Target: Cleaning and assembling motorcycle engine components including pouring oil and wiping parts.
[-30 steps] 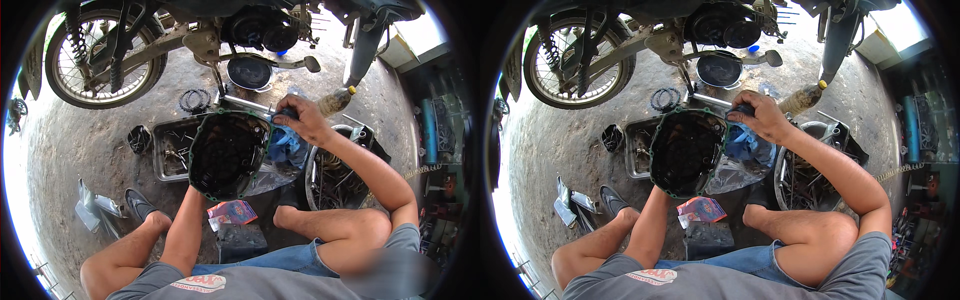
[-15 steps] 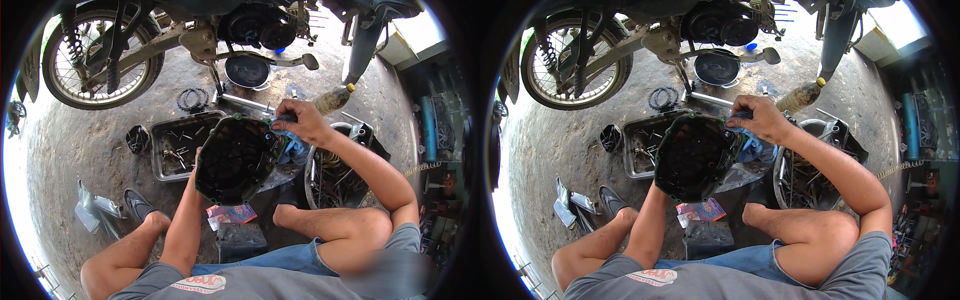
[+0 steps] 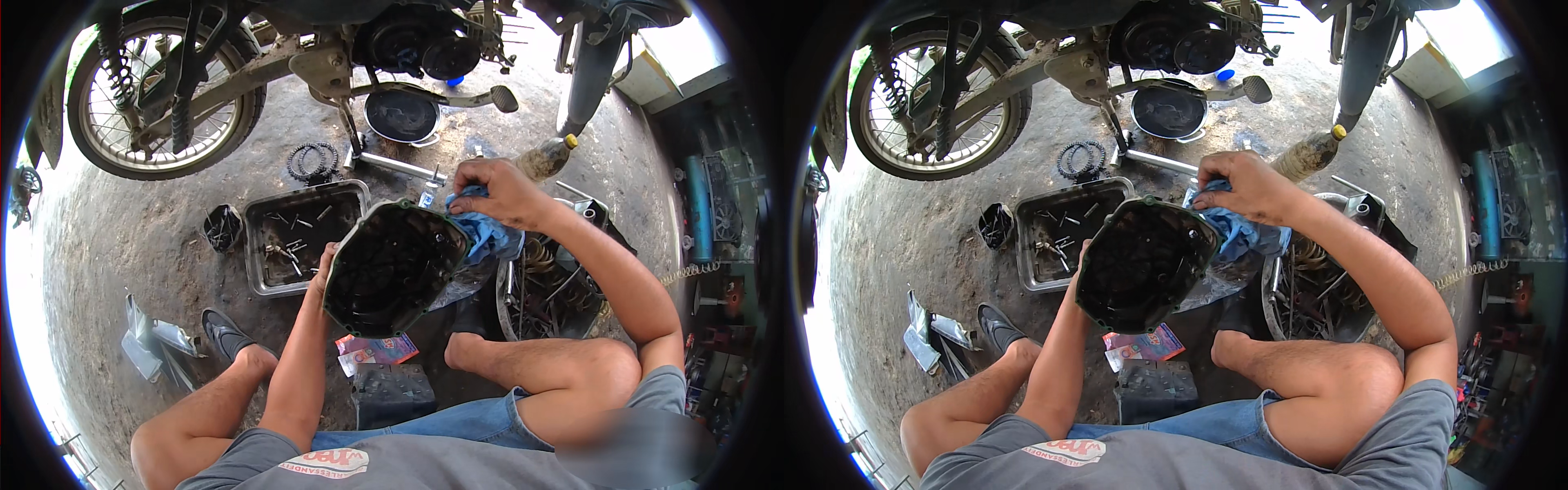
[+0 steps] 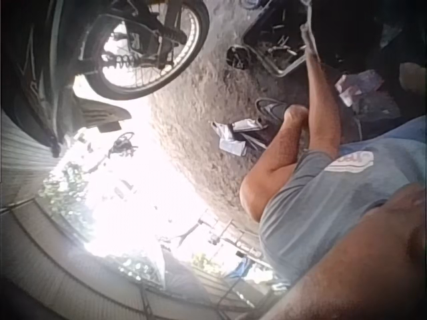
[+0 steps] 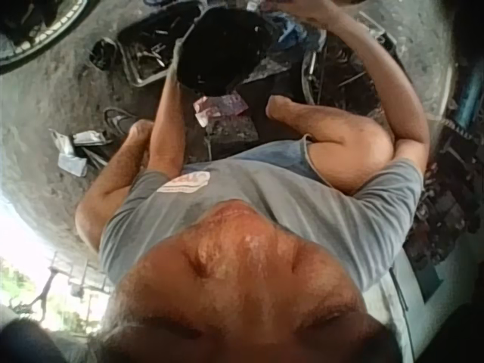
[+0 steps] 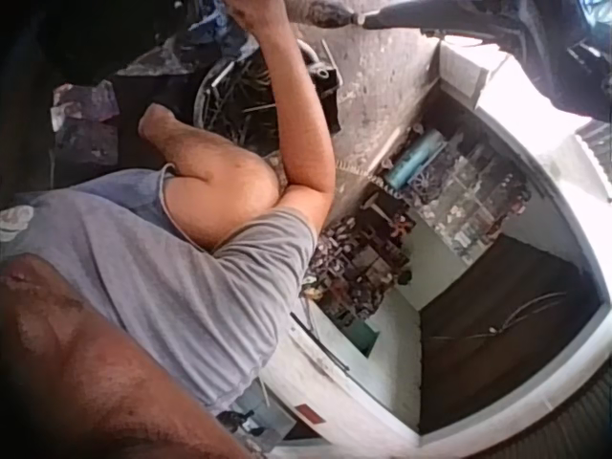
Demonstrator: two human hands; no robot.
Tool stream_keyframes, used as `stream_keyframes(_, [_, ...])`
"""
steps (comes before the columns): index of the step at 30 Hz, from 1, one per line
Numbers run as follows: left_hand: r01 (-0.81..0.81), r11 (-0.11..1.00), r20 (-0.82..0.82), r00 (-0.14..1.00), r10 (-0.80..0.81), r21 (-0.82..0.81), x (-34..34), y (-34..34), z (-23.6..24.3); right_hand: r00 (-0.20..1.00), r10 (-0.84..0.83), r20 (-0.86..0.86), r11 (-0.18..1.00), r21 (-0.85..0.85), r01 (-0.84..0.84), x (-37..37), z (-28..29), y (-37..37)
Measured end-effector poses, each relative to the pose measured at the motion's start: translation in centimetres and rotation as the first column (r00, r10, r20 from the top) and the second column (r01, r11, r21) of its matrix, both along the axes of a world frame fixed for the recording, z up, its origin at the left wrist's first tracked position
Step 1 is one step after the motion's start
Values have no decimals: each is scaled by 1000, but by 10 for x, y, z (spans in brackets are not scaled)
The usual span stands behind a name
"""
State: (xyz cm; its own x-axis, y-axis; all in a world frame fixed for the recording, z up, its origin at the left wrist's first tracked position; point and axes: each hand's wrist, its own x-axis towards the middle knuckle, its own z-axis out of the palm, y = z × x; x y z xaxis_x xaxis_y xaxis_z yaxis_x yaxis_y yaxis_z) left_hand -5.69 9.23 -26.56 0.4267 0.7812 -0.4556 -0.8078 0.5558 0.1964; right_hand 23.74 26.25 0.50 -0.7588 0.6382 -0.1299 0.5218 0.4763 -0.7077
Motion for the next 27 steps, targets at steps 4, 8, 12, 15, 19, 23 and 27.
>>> stream_keyframes(4, [7,998,-30,1000,-9,-57,7,0,2,998,62,-18,996,69,-61,-15,-11,-12])
stream_keyframes(8, [31,999,-70,997,-29,41,10,-5,-2,999,13,48,996,93,-18,-16,-17,-17])
stream_keyframes(12, [10,1000,-82,997,-10,5,8,-3,-11,990,-45,132,995,-83,57,-9,-11,-14])
stream_keyframes(15, [69,997,-70,995,-67,34,5,-2,-14,987,-77,141,988,-119,95,-9,-8,-16])
stream_keyframes(19, [103,994,-81,992,-99,44,6,-2,-12,996,-83,45,992,-93,87,-12,-12,-19])
stream_keyframes(23, [48,998,-80,996,-50,-28,8,-3,-8,997,-71,38,984,-160,76,-1,-15,-15])
stream_keyframes(27, [24,1000,-61,998,-24,-6,3,-3,-6,997,-63,33,978,-199,68,15,-17,-9])
